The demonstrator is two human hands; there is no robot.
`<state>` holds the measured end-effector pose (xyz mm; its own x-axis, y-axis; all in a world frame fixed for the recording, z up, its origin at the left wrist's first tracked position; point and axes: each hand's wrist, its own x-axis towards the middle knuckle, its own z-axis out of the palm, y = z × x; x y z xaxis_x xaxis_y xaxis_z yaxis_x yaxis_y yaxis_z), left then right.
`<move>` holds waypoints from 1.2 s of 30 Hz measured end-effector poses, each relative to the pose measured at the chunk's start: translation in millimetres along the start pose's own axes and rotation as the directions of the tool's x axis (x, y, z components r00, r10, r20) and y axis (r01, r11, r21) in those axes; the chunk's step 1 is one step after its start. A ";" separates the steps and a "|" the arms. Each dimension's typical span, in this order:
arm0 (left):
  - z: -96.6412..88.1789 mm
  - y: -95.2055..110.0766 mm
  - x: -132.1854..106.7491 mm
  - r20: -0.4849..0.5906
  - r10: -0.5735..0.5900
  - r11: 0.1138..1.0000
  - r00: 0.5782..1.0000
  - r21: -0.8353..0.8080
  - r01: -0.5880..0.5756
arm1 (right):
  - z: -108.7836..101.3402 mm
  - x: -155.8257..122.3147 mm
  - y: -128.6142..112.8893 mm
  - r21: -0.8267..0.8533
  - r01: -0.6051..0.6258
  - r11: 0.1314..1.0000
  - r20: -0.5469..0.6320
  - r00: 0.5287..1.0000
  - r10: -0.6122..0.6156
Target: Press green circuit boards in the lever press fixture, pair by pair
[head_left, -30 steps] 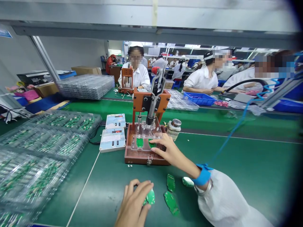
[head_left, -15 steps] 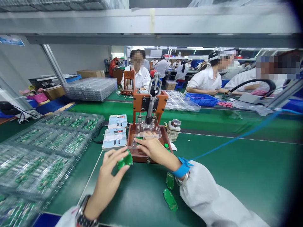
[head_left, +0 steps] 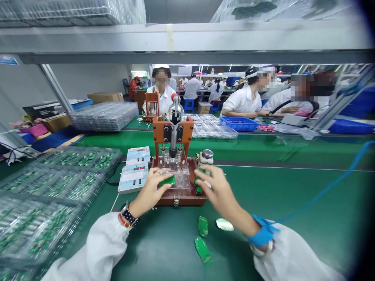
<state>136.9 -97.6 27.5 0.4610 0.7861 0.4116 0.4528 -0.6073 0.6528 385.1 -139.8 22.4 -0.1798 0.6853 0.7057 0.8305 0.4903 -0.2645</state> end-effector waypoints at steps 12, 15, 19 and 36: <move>-6.0 -3.3 14.2 0.133 0.067 0.981 0.989 0.172 -0.089 | -15.8 79.5 119.1 -0.084 -0.299 0.951 -0.139 0.948 0.286; -13.0 -11.0 8.8 0.124 0.053 0.989 0.991 0.128 -0.069 | -5.2 53.0 63.9 0.010 -0.121 0.993 -0.028 0.992 0.121; -16.5 -15.2 5.3 0.106 0.060 0.991 0.993 0.117 -0.072 | 13.6 30.6 4.5 0.174 0.099 0.980 0.243 0.960 -0.140; -17.1 -9.3 2.8 0.133 -0.078 0.994 0.988 0.088 0.067 | 22.9 31.4 -32.1 0.074 0.015 0.997 0.363 0.931 -0.041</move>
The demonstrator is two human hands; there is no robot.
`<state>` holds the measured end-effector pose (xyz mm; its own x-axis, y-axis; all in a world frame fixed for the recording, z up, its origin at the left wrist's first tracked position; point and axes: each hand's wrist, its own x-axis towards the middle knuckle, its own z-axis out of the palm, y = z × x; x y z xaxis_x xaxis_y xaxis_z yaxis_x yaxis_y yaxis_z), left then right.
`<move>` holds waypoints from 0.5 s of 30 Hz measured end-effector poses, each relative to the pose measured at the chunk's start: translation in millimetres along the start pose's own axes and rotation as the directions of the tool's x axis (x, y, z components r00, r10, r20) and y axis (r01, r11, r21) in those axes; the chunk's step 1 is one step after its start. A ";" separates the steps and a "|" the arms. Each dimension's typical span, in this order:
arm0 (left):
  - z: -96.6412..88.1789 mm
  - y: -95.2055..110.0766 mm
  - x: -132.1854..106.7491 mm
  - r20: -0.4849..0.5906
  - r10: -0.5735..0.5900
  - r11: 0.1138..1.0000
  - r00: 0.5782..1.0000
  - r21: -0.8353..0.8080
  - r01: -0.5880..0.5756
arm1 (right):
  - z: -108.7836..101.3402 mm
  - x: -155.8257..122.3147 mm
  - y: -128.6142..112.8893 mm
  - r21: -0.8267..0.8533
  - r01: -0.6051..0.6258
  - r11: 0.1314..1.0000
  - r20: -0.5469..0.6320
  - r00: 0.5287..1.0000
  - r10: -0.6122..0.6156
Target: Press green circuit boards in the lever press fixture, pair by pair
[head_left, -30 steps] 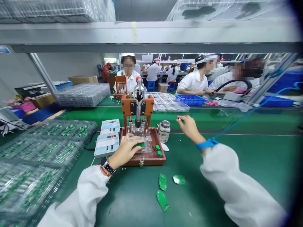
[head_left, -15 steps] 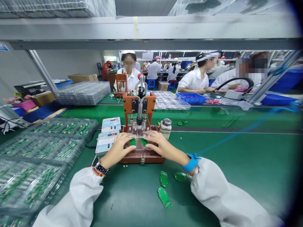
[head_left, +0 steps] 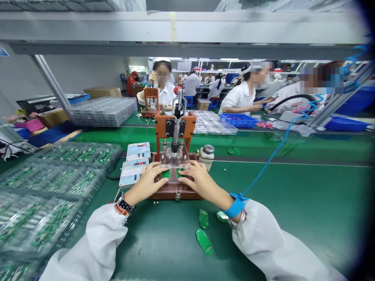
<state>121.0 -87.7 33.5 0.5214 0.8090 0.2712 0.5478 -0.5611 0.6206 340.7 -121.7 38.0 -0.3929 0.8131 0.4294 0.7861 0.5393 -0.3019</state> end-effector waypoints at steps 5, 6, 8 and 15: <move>-0.7 -7.8 -2.6 -0.021 0.061 0.992 0.998 -0.110 -0.063 | -0.5 -7.8 -8.3 0.024 -0.016 1.000 -0.074 0.997 0.017; -1.0 -9.3 -3.7 -0.034 0.063 0.993 0.997 -0.102 -0.066 | -5.3 -7.1 -5.7 0.051 -0.022 0.998 -0.115 0.993 0.028; -1.0 -10.9 -6.3 -0.054 0.030 0.998 0.998 -0.050 -0.033 | -24.0 4.0 2.7 0.096 -0.045 0.994 -0.212 0.975 0.065; -9.4 -12.4 -8.3 -0.008 0.035 0.998 0.999 -0.060 -0.035 | -123.0 152.2 2.8 0.631 0.012 0.776 -0.370 0.884 0.287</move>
<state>103.7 -85.9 30.5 0.5351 0.7904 0.2983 0.4890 -0.5777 0.6536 341.8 -23.3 207.2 0.0548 0.7926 0.6073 0.3043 0.5660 -0.7662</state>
